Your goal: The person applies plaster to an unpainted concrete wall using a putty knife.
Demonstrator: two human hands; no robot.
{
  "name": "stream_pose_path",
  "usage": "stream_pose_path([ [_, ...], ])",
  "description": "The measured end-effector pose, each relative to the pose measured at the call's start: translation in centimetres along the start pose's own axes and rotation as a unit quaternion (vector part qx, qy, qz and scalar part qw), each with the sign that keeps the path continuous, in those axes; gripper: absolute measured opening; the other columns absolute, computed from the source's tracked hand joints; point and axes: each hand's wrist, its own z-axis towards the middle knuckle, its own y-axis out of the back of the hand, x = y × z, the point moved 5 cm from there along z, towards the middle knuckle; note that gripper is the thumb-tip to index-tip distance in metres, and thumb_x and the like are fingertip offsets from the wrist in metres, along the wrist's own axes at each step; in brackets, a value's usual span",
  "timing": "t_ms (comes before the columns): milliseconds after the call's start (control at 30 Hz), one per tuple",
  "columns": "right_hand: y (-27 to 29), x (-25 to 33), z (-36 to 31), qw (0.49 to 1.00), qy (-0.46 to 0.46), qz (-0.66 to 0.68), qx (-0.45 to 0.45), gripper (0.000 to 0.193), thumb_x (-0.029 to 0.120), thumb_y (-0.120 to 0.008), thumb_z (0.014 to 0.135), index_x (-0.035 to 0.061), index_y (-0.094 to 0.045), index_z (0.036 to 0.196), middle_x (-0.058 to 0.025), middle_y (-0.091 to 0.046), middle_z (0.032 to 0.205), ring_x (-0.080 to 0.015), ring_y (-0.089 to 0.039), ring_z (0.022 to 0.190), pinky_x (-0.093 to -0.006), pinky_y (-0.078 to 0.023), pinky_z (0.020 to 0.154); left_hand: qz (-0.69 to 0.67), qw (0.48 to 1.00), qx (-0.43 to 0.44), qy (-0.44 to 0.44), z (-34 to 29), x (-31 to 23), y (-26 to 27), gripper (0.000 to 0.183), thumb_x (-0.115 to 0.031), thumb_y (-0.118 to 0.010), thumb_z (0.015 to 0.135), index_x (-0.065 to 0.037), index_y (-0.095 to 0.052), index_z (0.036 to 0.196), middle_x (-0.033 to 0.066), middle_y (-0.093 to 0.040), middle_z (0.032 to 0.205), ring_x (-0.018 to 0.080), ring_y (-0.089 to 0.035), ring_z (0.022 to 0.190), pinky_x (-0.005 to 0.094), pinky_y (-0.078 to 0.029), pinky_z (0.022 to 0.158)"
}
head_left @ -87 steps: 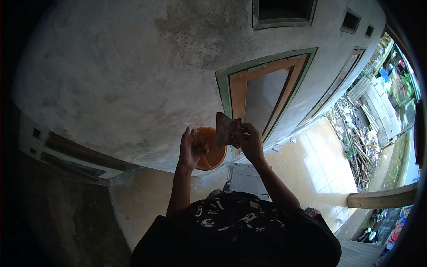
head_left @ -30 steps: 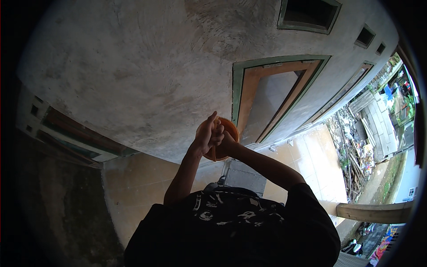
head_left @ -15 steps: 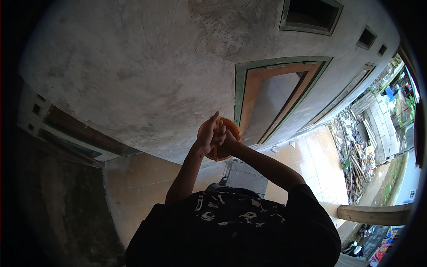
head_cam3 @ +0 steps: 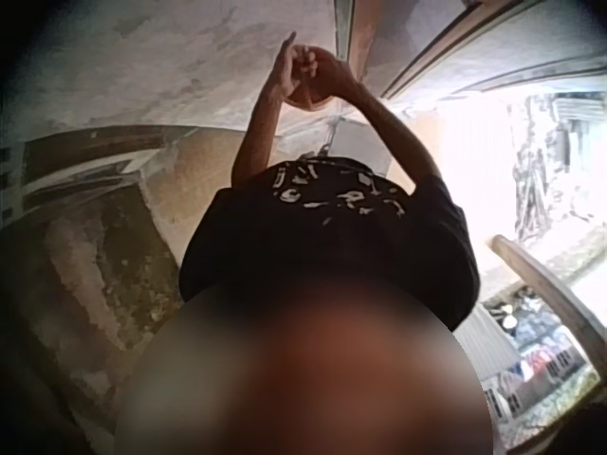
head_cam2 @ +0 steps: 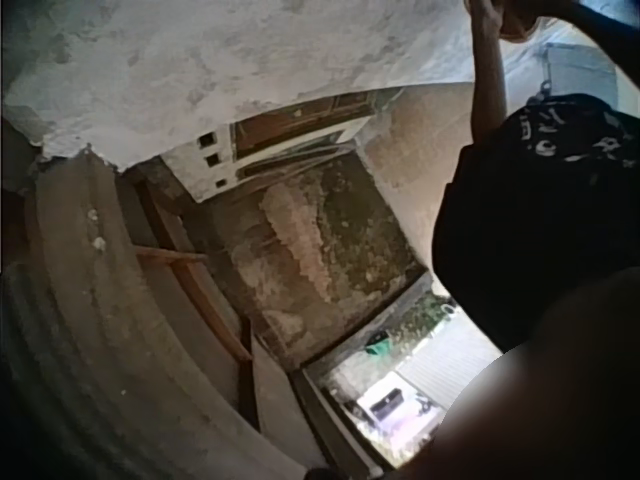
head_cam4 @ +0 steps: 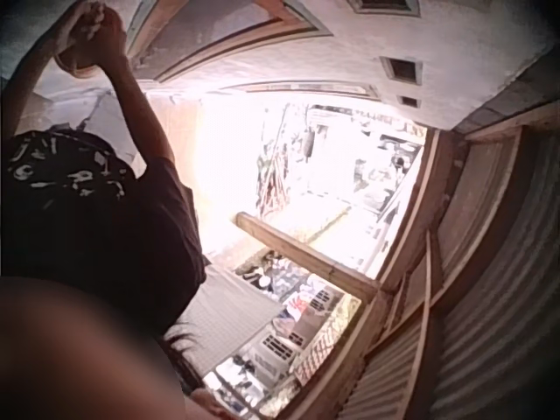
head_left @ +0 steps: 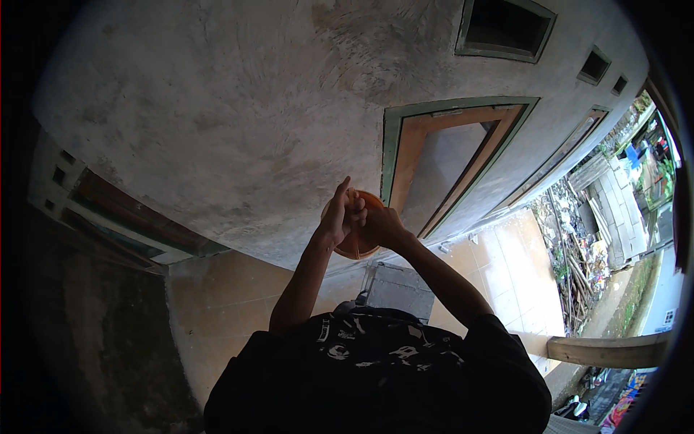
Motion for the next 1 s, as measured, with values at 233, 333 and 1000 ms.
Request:
stream_pose_path([
  [233, 1.8, -2.4, 0.6, 0.993, 0.019, 0.105, -0.047, 0.023, 0.025, -0.060, 0.080, 0.0024, -0.064, 0.075, -0.0126, -0.065, 0.064, -0.0274, -0.066, 0.061, -0.0376, -0.052, 0.060, 0.033, 0.999, -0.037, 0.020, 0.7, -0.6, -0.1, 0.041, -0.059, -0.042, 0.089, -0.018, -0.045, 0.083, -0.0065, -0.036, 0.059, 0.0067, -0.033, 0.046, 0.0222, -0.030, 0.047],
  [333, 2.2, -3.4, 1.7, 0.984, -0.016, 0.179, -0.001, 0.027, 0.023, -0.059, 0.084, -0.0001, -0.065, 0.071, -0.0108, -0.064, 0.060, -0.0223, -0.065, 0.056, -0.0351, -0.052, 0.058, 0.021, 0.999, -0.045, 0.012, 1.5, -0.3, 0.6, 0.042, -0.058, -0.049, 0.087, -0.017, -0.045, 0.081, -0.0056, -0.043, 0.058, 0.0072, -0.037, 0.045, 0.0240, -0.031, 0.046],
  [1000, 5.0, -4.6, -9.0, 0.889, -0.134, 0.346, -0.268, 0.016, 0.013, -0.062, 0.083, -0.0011, -0.064, 0.090, -0.0096, -0.065, 0.068, -0.0139, -0.063, 0.063, -0.0307, -0.047, 0.056, -0.015, 0.997, -0.080, -0.010, 0.5, -0.8, 1.4, 0.037, -0.054, -0.049, 0.089, -0.018, -0.044, 0.079, -0.0044, -0.042, 0.058, 0.0081, -0.033, 0.043, 0.0229, -0.029, 0.043],
])
